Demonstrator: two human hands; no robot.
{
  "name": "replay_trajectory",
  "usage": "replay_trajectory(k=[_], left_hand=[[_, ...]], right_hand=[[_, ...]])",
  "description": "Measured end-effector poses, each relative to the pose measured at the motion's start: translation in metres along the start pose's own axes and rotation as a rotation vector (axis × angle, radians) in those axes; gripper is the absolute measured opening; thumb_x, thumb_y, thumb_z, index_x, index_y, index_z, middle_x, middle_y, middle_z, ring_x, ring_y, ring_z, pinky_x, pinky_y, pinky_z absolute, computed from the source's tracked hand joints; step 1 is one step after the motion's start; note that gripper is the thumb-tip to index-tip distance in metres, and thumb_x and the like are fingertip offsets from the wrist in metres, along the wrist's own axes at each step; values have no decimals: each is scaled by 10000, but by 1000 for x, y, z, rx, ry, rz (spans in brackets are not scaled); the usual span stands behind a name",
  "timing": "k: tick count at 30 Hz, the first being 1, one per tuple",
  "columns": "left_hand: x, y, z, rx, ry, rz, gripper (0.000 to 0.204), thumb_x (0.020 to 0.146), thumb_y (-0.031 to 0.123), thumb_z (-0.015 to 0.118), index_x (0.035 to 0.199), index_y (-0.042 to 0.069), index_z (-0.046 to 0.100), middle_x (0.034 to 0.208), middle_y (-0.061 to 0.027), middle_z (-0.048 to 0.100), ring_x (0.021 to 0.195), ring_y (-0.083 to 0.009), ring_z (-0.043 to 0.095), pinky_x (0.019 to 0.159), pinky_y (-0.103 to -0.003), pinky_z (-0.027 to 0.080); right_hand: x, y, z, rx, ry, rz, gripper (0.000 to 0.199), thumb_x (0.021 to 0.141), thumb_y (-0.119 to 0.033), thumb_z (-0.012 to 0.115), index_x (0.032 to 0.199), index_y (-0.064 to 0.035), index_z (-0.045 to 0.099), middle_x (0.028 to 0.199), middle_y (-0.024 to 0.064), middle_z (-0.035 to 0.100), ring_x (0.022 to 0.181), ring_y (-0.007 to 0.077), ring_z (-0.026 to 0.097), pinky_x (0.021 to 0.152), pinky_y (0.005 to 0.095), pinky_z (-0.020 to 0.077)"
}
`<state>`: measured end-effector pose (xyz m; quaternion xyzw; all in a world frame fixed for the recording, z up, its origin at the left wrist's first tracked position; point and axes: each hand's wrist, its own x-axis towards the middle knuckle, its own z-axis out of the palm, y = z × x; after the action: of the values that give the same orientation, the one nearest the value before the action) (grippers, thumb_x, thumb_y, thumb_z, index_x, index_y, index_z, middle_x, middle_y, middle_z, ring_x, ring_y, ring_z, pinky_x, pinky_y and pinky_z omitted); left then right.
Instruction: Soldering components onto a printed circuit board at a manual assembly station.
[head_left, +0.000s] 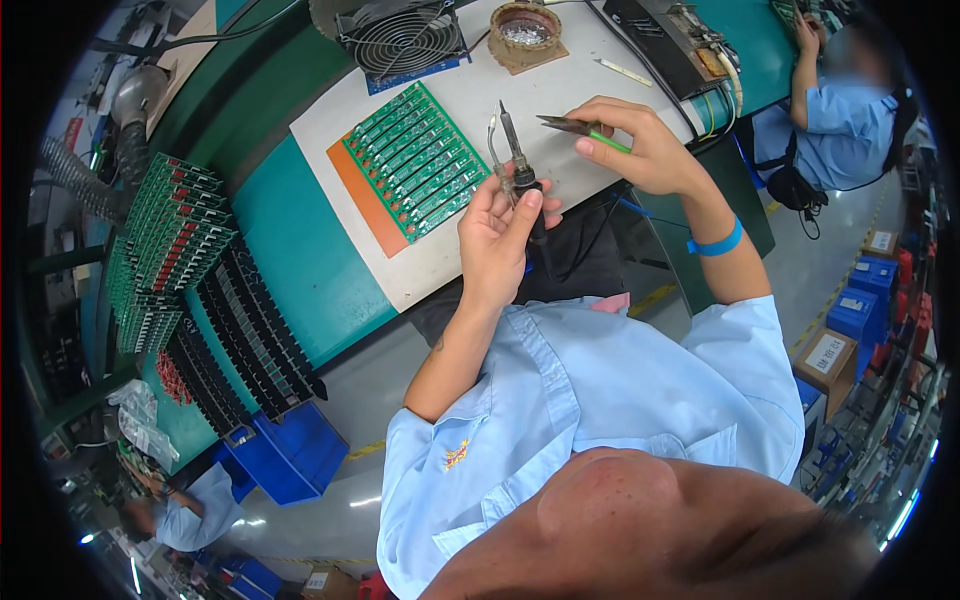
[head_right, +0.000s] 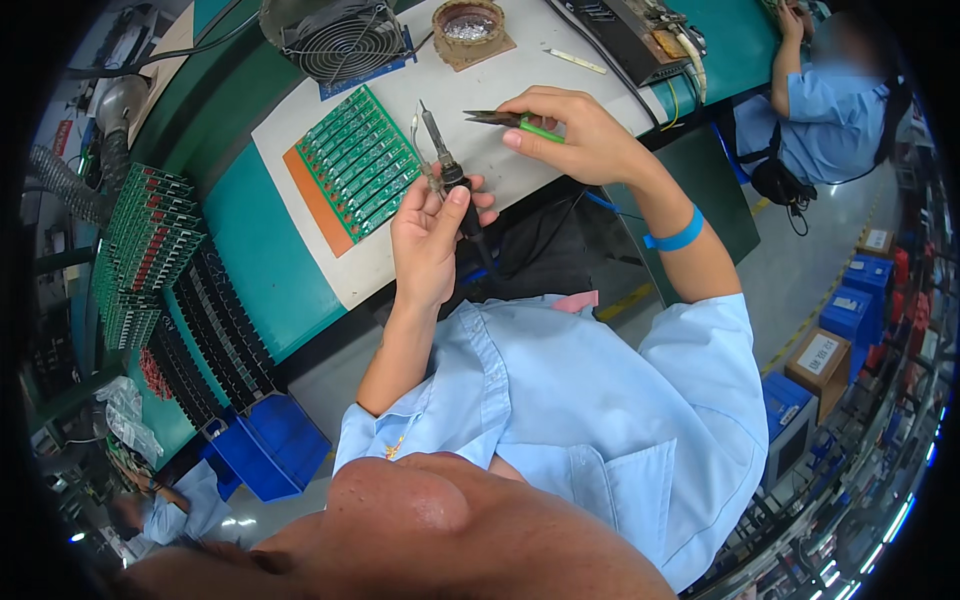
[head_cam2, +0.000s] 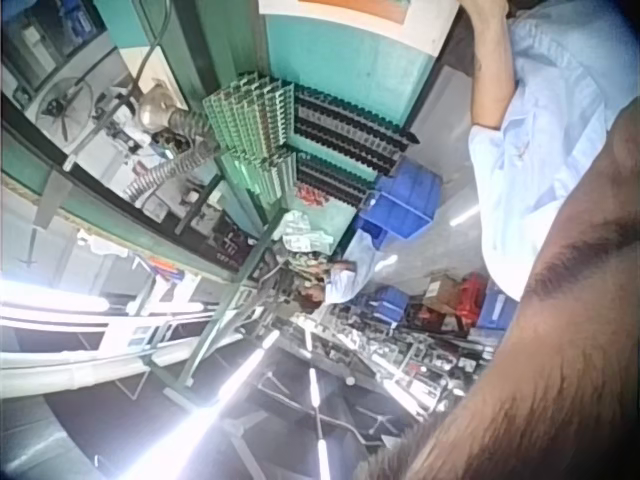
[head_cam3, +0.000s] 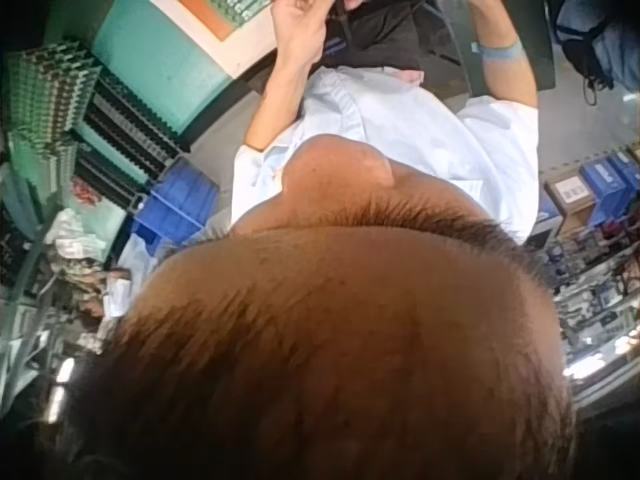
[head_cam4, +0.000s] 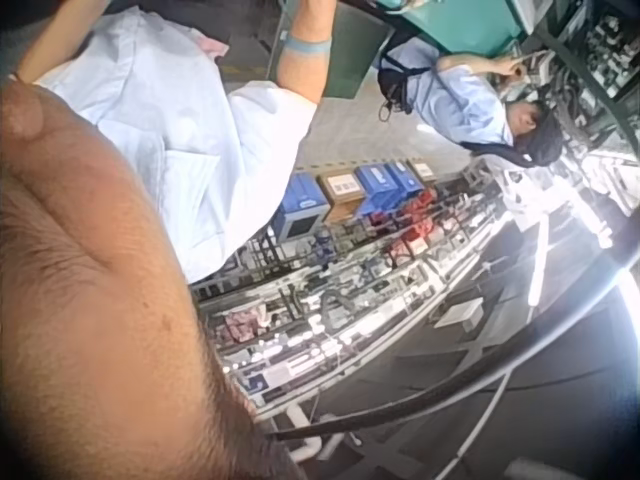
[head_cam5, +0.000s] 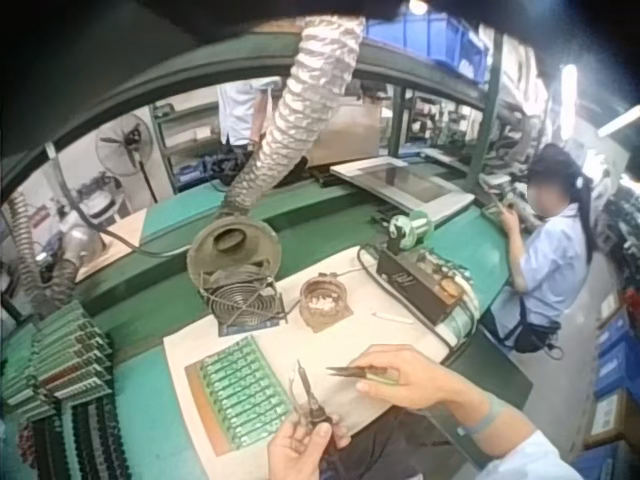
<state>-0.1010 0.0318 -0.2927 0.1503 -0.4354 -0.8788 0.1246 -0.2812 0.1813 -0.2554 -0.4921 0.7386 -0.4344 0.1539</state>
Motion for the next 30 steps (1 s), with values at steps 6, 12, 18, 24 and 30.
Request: replay_trajectory(k=[6, 12, 18, 24, 30], left_hand=[[2, -4, -3, -3, 22, -22, 306, 980, 39, 629, 1246, -41, 502, 1109, -181, 671, 902, -203, 685, 768, -292, 579], [0, -7, -5, 14, 46, 15, 254, 976, 36, 636, 1180, -29, 500, 1104, -182, 665, 885, -204, 686, 770, -299, 585], [4, -7, 2, 17, 6, -16, 236, 979, 43, 637, 1154, -14, 490, 1120, -186, 649, 888, -214, 680, 781, -317, 590], [9, -9, 7, 69, 9, -4, 241, 987, 45, 625, 1171, -12, 481, 1128, -192, 642, 899, -221, 677, 784, -331, 593], [9, -12, 5, 119, 4, 14, 247, 996, 40, 605, 1196, -14, 471, 1134, -194, 640, 904, -225, 679, 787, -337, 598]], right_hand=[[-2, 0, 0, -4, 44, 54, 266, 917, -148, 673, 1116, 28, 673, 1049, 98, 669, 839, 191, 553, 739, 287, 444], [3, 4, 3, -52, 62, 54, 284, 927, -175, 663, 1155, -5, 663, 1074, 101, 666, 875, 205, 571, 771, 294, 447], [-9, 26, 20, -639, 170, 77, 320, 912, -214, 659, 1203, -81, 649, 1171, 89, 613, 1054, 271, 559, 907, 350, 427], [-22, 26, 32, -619, 504, -113, 307, 886, -189, 679, 1173, -87, 642, 1249, 85, 574, 1064, 280, 537, 954, 382, 412], [-82, 45, -37, -566, 1112, -5, 377, 853, -201, 747, 1191, -62, 654, 1198, 86, 610, 1066, 268, 549, 959, 349, 417]])
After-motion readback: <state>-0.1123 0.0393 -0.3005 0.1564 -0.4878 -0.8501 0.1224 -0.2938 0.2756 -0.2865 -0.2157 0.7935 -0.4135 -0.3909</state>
